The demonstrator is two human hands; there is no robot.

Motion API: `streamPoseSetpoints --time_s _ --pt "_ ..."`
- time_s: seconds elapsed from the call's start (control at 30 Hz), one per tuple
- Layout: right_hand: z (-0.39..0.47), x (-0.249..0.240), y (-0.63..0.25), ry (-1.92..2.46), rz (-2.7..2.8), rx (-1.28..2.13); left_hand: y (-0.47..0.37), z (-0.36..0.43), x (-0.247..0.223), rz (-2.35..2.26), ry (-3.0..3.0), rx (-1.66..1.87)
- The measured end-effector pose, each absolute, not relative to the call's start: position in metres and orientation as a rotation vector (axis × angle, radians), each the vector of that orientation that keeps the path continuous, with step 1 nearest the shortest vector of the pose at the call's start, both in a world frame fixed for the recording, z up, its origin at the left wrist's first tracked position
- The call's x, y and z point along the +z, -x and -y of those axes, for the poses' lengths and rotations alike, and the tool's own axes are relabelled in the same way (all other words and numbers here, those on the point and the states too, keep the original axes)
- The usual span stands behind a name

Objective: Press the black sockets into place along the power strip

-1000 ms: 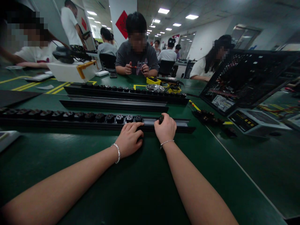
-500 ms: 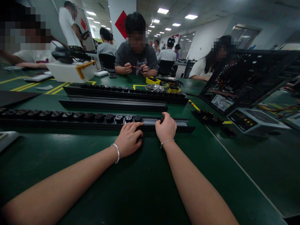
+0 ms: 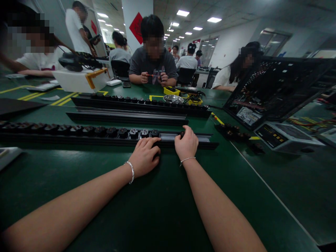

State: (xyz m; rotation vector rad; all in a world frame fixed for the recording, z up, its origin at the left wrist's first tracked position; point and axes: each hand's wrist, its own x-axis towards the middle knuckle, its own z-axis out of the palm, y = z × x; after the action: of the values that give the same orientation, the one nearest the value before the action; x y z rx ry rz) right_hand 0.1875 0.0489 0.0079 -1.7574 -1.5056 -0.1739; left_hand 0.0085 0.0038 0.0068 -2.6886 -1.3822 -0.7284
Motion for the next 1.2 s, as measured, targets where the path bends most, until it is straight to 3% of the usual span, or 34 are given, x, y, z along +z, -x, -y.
streamPoseSetpoints --time_s 1.2 --pt "-0.0489 0.01 -0.1975 1.777 1.481 -0.137 -0.0082 -0.0033 0.0097 1.386 2.702 -0.73"
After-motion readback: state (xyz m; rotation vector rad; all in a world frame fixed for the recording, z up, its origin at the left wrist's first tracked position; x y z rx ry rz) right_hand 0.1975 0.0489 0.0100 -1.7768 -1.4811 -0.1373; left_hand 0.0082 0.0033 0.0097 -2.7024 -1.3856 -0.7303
